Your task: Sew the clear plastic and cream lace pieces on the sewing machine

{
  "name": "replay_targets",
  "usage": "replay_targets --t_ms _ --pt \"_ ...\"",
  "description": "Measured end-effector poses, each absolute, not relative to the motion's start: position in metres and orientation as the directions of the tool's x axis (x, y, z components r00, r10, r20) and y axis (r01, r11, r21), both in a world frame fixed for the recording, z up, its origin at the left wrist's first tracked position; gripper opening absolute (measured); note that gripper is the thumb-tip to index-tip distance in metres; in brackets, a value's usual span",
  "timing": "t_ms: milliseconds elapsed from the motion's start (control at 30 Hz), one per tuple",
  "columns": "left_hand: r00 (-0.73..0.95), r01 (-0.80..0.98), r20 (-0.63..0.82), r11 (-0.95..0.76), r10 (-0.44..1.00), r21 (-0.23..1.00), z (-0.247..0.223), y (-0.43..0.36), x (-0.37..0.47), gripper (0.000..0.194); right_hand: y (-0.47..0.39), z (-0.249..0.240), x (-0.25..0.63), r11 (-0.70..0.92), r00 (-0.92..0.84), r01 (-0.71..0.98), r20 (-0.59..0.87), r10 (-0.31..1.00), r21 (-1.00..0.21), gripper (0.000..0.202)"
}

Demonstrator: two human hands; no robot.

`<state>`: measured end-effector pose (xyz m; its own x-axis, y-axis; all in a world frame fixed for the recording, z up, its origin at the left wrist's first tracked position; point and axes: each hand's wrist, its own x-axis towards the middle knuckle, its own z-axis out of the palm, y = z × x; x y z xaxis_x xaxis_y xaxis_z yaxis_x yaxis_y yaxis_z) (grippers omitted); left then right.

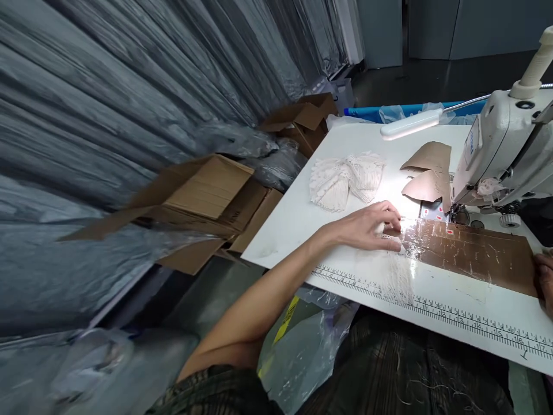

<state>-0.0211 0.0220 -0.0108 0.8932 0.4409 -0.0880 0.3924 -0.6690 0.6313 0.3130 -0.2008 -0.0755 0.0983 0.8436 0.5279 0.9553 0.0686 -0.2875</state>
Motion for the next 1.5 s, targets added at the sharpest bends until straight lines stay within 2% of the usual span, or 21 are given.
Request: replay_targets --t_ms 100,200,300,467,567,667,767,833,933,1000,1067,1167,1300,1400,1500 --pt "0.897 0.319 -0.014 -0.626 0.442 0.712 -0.020 0.013 -0.024 0.018 -0.186 -0.059 0.292 0.210 -0.033 0.952 0.606 0.795 -0.224 0.017" --pt "0.895 0.267 -0.027 -0.486 0.445 0.832 -0.021 0.009 -0.012 0.022 -0.170 -0.045 0.266 0.328 -0.084 0.887 0.586 0.806 -0.325 0.018" --pt "0.894 0.290 -0.063 -0.463 0.444 0.837 -0.015 0.010 0.010 0.025 -0.158 -0.041 0.243 0.437 -0.190 0.827 0.556 0.809 -0.353 0.023" --pt "0.897 0.329 -0.029 -0.624 0.441 0.708 -0.016 0.025 0.049 0.026 -0.152 -0.054 0.212 0.531 -0.403 0.821 0.444 0.800 -0.211 0.031" --pt "0.845 0.414 0.057 -0.718 0.532 0.560 -0.022 0.038 0.063 0.027 -0.156 -0.063 0.201 0.492 -0.402 0.859 0.408 0.820 -0.143 0.034" --pt "0.773 0.488 0.193 -0.761 0.604 0.427 -0.026 0.043 0.064 0.025 -0.160 -0.066 0.200 0.457 -0.360 0.875 0.415 0.836 -0.162 0.035" --pt "0.811 0.432 0.278 -0.847 0.515 0.311 -0.032 0.034 0.053 0.012 -0.158 -0.065 0.206 0.472 -0.343 0.847 0.425 0.838 -0.246 0.036" --pt "0.878 0.276 0.323 -0.926 0.352 0.260 -0.039 0.023 0.043 0.019 -0.154 -0.064 0.212 0.483 -0.340 0.828 0.428 0.837 -0.286 0.038" --pt "0.923 -0.035 0.376 -0.953 0.085 0.301 -0.049 0.004 0.028 0.026 -0.147 -0.060 0.219 0.469 -0.329 0.830 0.415 0.848 -0.302 0.035" --pt "0.919 -0.148 0.394 -0.923 0.005 0.356 -0.054 -0.006 0.021 0.024 -0.142 -0.056 0.224 0.470 -0.339 0.815 0.377 0.862 -0.339 0.030" --pt "0.910 -0.187 0.414 -0.900 -0.008 0.394 -0.057 -0.012 0.015 0.017 -0.135 -0.050 0.230 0.475 -0.359 0.775 0.328 0.874 -0.417 0.028" --pt "0.884 -0.226 0.467 -0.869 0.007 0.441 -0.057 -0.016 0.012 0.018 -0.123 -0.041 0.240 0.453 -0.347 0.738 0.294 0.890 -0.500 0.030" --pt "0.861 -0.221 0.504 -0.844 0.067 0.490 -0.057 -0.016 0.013 0.021 -0.107 -0.043 0.246 0.411 -0.337 0.772 0.236 0.911 -0.485 0.037" --pt "0.836 -0.137 0.535 -0.898 0.121 0.418 -0.060 -0.018 0.014 0.021 -0.103 -0.054 0.244 0.374 -0.308 0.823 0.218 0.926 -0.427 0.038" --pt "0.841 -0.116 0.538 -0.957 0.048 0.267 -0.063 -0.020 0.014 0.022 -0.105 -0.063 0.243 0.380 -0.285 0.828 0.275 0.918 -0.412 0.035"
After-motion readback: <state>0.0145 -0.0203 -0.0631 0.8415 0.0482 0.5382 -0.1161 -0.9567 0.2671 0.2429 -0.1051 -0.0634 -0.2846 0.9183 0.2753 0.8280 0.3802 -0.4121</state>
